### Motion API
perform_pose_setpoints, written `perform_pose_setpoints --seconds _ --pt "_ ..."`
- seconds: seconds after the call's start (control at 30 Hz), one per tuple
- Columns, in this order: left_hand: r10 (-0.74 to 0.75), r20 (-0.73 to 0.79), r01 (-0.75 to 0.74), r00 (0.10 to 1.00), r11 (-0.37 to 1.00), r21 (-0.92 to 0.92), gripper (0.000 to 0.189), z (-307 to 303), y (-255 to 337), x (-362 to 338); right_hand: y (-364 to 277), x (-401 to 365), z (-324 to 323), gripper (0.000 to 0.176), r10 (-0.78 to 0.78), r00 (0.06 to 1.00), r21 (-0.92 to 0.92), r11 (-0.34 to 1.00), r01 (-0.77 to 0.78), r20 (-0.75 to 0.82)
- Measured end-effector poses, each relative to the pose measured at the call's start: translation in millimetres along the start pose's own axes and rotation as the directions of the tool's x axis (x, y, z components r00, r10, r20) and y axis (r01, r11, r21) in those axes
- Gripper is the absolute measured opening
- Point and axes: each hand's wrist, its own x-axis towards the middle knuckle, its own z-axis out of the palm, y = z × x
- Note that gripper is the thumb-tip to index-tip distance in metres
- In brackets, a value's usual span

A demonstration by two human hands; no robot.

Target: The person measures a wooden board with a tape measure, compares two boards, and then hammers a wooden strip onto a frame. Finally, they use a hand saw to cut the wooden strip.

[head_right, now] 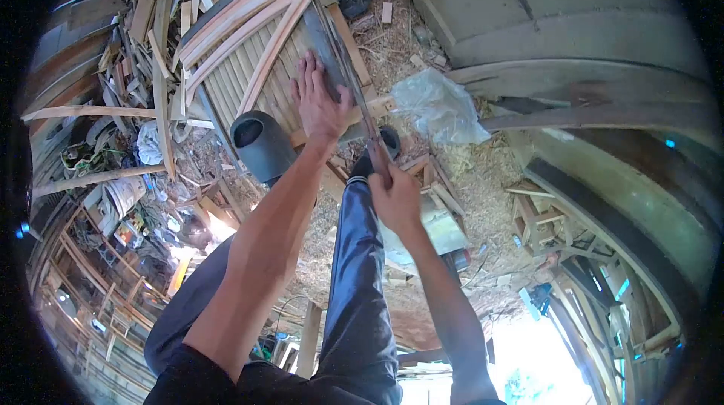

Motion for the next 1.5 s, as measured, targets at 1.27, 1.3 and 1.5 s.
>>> perform_pose_setpoints --seconds 1.27,1.3,1.5 --pt "0.667 0.103 -0.645 0.738 0.741 -0.185 0.043 -11 -14 -15 -16 -34 -64 0.024 -0.232 0.876 0.070 0.955 0.287 -0.423" --pt "0.666 0.086 -0.642 0.741 0.740 -0.203 0.043 -12 -15 -15 -16 -38 -62 0.023 -0.223 0.877 0.067 0.959 0.276 -0.425" --pt "0.735 0.053 -0.707 0.676 0.667 -0.234 0.036 -23 -14 -17 -2 -52 -55 0.022 -0.188 0.897 0.055 0.972 0.229 -0.401"
